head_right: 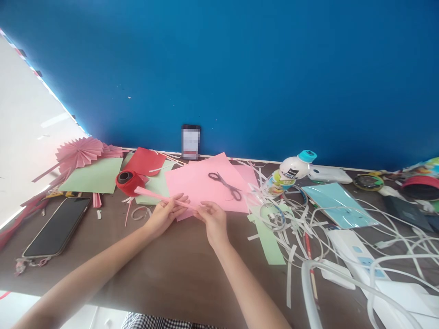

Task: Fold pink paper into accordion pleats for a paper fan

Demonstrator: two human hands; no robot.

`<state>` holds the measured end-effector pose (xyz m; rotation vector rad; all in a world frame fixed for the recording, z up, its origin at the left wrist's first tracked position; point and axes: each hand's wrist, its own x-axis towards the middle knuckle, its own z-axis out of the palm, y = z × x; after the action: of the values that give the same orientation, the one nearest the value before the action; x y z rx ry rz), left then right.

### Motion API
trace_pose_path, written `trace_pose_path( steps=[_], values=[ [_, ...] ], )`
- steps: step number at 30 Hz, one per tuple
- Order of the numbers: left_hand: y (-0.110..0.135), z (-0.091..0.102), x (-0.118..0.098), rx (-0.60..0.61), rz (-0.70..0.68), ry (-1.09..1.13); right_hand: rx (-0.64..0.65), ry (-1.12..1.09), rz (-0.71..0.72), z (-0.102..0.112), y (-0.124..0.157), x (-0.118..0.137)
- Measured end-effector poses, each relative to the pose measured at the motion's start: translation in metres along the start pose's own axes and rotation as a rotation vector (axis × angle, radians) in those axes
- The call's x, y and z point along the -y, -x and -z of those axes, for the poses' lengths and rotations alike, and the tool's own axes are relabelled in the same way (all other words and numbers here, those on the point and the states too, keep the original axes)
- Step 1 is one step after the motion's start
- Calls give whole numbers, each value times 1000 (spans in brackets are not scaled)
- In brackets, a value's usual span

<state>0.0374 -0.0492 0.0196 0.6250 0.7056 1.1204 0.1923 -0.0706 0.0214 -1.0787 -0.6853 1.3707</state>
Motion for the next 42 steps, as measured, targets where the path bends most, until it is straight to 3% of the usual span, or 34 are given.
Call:
trace_pose_path(
  steps=[12, 17, 23, 26, 30, 37, 42],
  values=[
    [-13, 24, -23, -120, -122, -2, -41, 38, -24, 18, -8, 6],
    [-15, 23, -26, -120, -96, -99, -76, 200, 135, 23, -8, 14],
    [-11, 29, -34, -182, -365, -397, -83, 434, 263, 37, -15, 28],
    [-7, 31, -40, -185, -420, -577, -91, 439, 278, 42, -18, 32],
    [-4, 31, -46, -162, -444, -591, -82, 419, 291, 45, -19, 35],
    [-9, 40, -51, -168, -367, -731, -55, 442, 337, 52, -22, 36],
    [-10, 40, -54, -25, -135, -595, -99, 506, 363, 55, -21, 41]
  ],
)
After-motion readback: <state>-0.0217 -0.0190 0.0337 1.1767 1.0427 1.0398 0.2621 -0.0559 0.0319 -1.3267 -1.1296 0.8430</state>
